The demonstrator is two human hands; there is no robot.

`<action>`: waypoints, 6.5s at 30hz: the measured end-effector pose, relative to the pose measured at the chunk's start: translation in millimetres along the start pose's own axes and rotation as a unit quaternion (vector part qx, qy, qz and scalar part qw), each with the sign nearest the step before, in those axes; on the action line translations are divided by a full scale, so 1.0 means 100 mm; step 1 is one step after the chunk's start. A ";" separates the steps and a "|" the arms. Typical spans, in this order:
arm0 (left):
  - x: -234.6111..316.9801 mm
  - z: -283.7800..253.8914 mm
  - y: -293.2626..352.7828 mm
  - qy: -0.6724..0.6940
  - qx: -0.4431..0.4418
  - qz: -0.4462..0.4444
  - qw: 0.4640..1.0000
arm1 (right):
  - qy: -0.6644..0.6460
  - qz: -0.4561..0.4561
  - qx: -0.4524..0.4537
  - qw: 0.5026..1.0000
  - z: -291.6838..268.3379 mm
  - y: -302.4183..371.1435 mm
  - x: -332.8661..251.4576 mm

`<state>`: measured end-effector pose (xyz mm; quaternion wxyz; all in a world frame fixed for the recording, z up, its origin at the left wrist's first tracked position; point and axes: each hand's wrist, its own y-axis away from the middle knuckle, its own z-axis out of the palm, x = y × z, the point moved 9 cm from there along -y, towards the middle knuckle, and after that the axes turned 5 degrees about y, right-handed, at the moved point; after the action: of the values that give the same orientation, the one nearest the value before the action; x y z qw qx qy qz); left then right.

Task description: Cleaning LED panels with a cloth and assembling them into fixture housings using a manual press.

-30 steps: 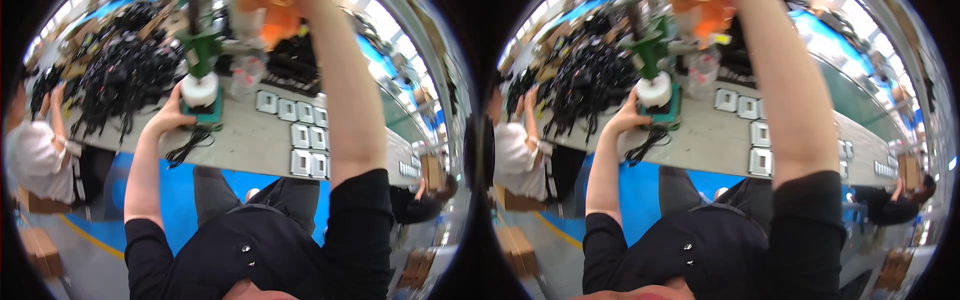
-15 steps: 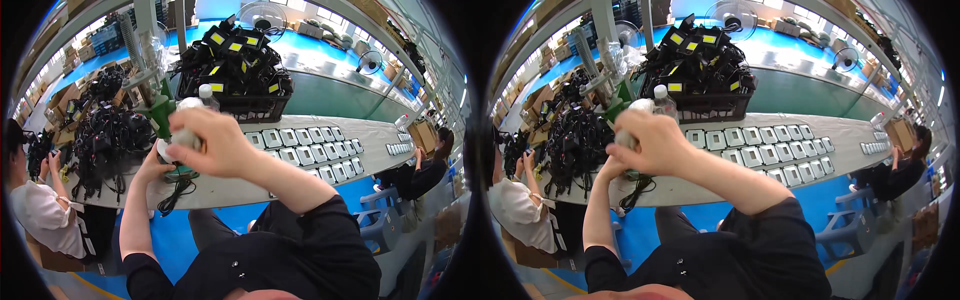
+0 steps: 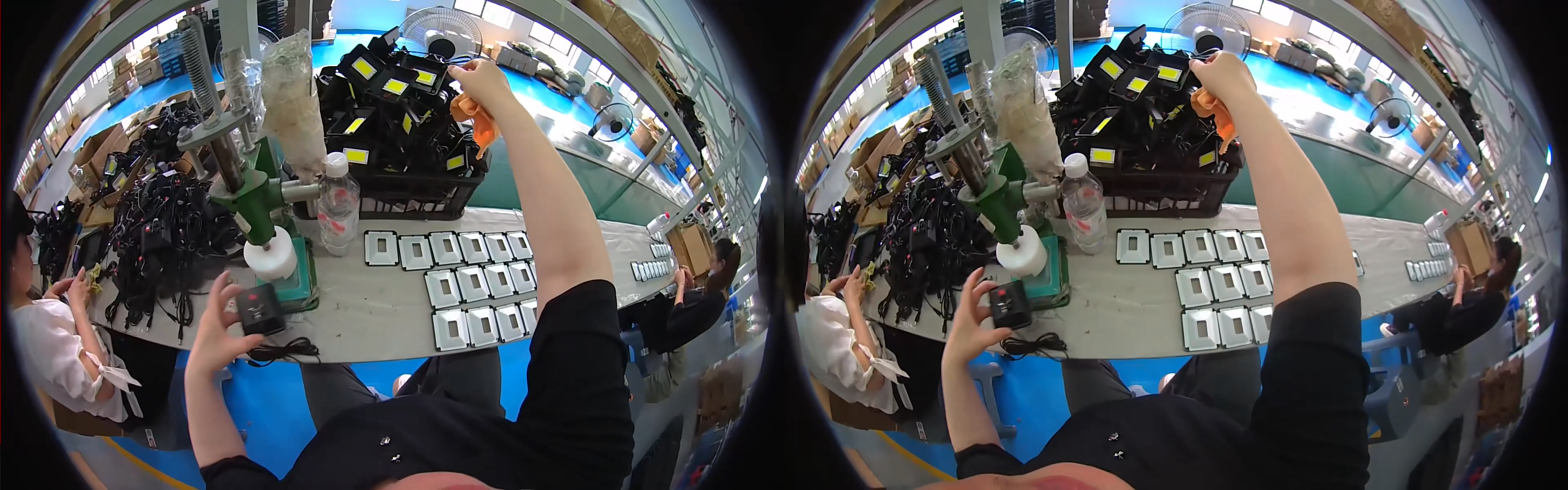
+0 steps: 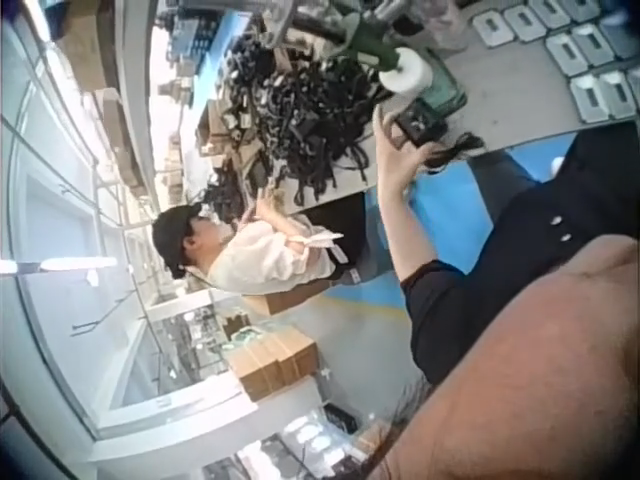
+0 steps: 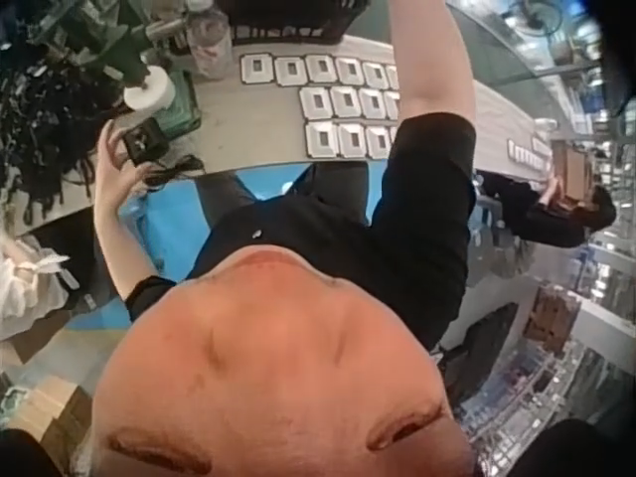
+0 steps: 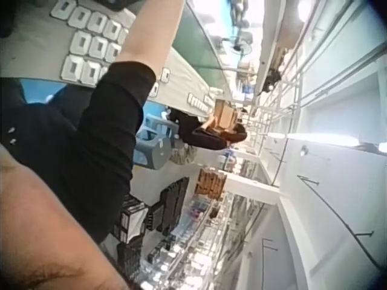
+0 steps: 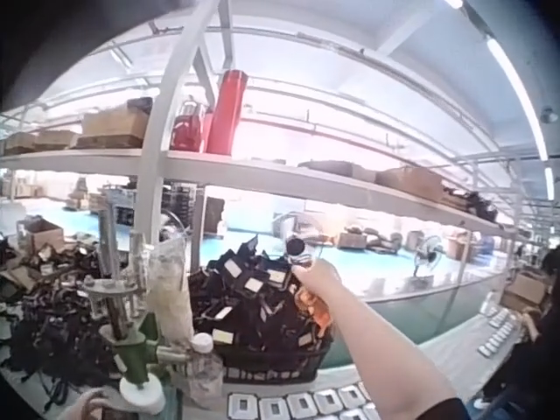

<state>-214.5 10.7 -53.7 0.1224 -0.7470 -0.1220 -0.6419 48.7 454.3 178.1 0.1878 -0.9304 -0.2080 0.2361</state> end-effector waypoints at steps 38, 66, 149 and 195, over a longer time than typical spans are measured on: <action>1.69 2.38 -1.65 -0.467 0.078 0.442 0.762 | -0.184 0.025 -0.074 0.980 -0.33 0.76 0.78; 2.29 1.65 0.04 -0.380 0.199 0.432 0.794 | -0.756 0.038 -0.314 0.573 -0.16 2.67 0.04; 1.07 1.82 0.46 0.062 -0.194 0.119 0.972 | -0.280 -0.119 -0.451 0.839 0.24 3.47 -0.78; 1.11 1.80 0.81 0.244 -0.014 0.216 0.945 | -0.254 -0.293 0.034 0.921 -0.42 3.89 -1.11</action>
<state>-4.0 -1.8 27.4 0.2731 -0.5775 0.0849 -0.7646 97.2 63.4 78.3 0.2212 -0.7296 -0.5042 0.4057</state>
